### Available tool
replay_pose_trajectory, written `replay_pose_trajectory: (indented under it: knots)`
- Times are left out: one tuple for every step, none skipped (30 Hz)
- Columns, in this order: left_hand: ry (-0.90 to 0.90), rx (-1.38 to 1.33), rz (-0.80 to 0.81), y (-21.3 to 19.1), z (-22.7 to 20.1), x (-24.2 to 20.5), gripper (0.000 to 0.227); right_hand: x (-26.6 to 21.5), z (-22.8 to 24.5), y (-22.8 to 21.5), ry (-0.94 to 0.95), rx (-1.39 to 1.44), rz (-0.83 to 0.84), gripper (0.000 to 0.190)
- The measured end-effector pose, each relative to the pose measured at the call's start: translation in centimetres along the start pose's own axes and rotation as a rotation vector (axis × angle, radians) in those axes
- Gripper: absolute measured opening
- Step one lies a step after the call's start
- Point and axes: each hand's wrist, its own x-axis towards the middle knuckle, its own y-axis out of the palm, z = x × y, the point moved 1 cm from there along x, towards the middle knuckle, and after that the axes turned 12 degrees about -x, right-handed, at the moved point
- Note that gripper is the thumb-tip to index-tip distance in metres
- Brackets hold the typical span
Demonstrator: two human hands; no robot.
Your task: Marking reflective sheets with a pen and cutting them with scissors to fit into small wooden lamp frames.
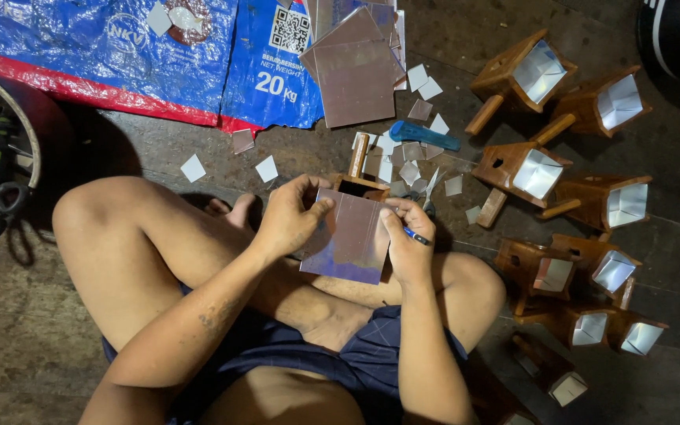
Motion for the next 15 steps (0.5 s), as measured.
replay_pose_trajectory:
  knots:
    - [0.003,-0.004,-0.001,-0.02,0.03,0.02,0.025,-0.02,0.37,0.03,0.005,-0.004,0.0,0.019]
    - [0.002,-0.004,-0.001,-0.02,-0.02,-0.04,0.025,-0.04,0.26,0.03,0.005,-0.004,0.0,0.019]
    - [0.003,-0.011,0.002,-0.02,-0.06,-0.09,0.025,-0.06,0.15,0.04,0.01,-0.006,0.001,0.019]
    - [0.005,-0.019,0.006,0.0,-0.13,-0.11,0.025,-0.05,0.04,0.03,0.014,-0.008,0.0,0.019]
    - [0.005,-0.019,0.006,-0.03,-0.2,-0.12,0.025,-0.01,-0.05,0.03,0.014,-0.008,-0.001,0.019]
    - [0.007,-0.015,0.007,-0.06,-0.25,-0.17,0.025,-0.02,-0.15,0.02,0.02,-0.01,-0.005,0.019]
    - [0.008,-0.012,0.009,-0.07,-0.3,-0.21,0.026,-0.02,-0.26,0.0,0.025,-0.012,-0.009,0.019]
    - [0.008,-0.012,0.01,-0.09,-0.41,-0.23,0.026,-0.01,-0.24,-0.01,0.025,-0.012,-0.01,0.019]
    - [0.006,-0.009,0.013,-0.1,-0.52,-0.25,0.026,0.0,-0.23,-0.02,0.026,-0.02,-0.011,0.019]
    - [0.003,-0.007,0.016,-0.1,-0.61,-0.28,0.026,-0.01,-0.23,-0.05,0.026,-0.028,-0.012,0.019]
    - [0.003,-0.007,0.017,-0.11,-0.65,-0.3,0.026,-0.01,-0.09,-0.05,0.026,-0.029,-0.013,0.019]
    - [0.005,-0.001,0.019,-0.14,-0.71,-0.31,0.026,-0.01,0.06,-0.04,0.033,-0.038,-0.017,0.018]
    - [0.006,0.005,0.021,-0.18,-0.78,-0.32,0.027,-0.01,0.21,-0.03,0.039,-0.048,-0.021,0.018]
    - [0.006,0.005,0.021,-0.19,-0.85,-0.35,0.027,-0.04,0.27,-0.03,0.039,-0.048,-0.02,0.018]
    - [0.004,0.009,0.023,-0.21,-0.93,-0.39,0.027,-0.07,0.34,-0.02,0.031,-0.062,-0.022,0.018]
